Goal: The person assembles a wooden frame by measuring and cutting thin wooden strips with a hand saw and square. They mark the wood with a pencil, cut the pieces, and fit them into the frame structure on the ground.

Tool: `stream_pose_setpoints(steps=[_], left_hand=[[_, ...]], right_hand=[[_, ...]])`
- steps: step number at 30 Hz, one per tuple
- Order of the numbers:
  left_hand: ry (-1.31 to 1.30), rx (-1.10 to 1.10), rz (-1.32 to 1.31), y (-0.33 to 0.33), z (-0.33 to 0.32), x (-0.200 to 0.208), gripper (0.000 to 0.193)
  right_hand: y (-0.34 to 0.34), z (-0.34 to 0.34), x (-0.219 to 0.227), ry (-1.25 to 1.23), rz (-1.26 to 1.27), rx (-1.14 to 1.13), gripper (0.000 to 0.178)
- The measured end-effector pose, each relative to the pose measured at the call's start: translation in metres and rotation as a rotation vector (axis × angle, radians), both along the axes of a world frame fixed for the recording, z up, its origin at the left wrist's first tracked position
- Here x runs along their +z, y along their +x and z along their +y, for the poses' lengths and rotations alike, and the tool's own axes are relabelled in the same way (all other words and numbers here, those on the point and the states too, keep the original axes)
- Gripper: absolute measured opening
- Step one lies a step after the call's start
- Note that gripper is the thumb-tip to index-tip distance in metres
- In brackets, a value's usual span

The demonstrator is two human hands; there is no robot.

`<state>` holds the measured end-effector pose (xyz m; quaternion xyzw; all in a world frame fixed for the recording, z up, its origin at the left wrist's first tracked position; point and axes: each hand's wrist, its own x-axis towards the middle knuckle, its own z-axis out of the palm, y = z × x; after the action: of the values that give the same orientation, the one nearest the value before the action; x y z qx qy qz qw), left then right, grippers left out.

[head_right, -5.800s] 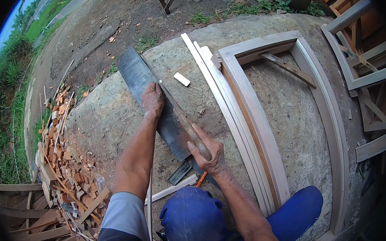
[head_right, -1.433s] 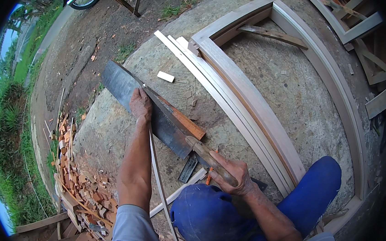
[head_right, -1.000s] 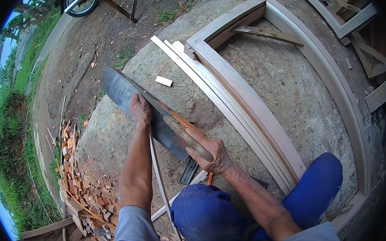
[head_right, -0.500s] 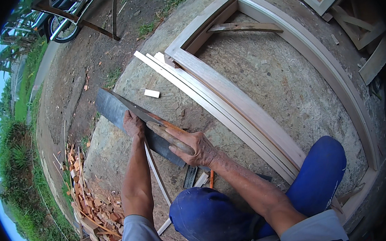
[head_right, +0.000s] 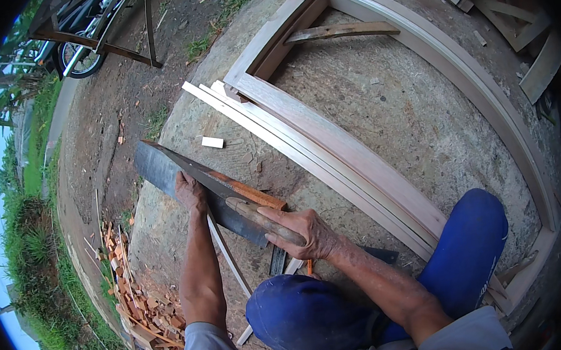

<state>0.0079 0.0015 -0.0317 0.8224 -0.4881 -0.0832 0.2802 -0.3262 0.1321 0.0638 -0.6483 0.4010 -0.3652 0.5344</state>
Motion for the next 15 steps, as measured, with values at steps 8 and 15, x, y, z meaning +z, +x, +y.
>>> stream_pose_setpoints(steps=[8,15], left_hand=[[-0.012,-0.002,0.01,-0.011,0.009,0.011,0.037],[0.056,0.057,0.031,-0.011,0.005,0.011,0.038]], right_hand=[[0.002,0.008,-0.002,-0.071,-0.017,-0.061,0.06],[0.005,0.018,-0.011,-0.129,-0.058,-0.095,0.061]])
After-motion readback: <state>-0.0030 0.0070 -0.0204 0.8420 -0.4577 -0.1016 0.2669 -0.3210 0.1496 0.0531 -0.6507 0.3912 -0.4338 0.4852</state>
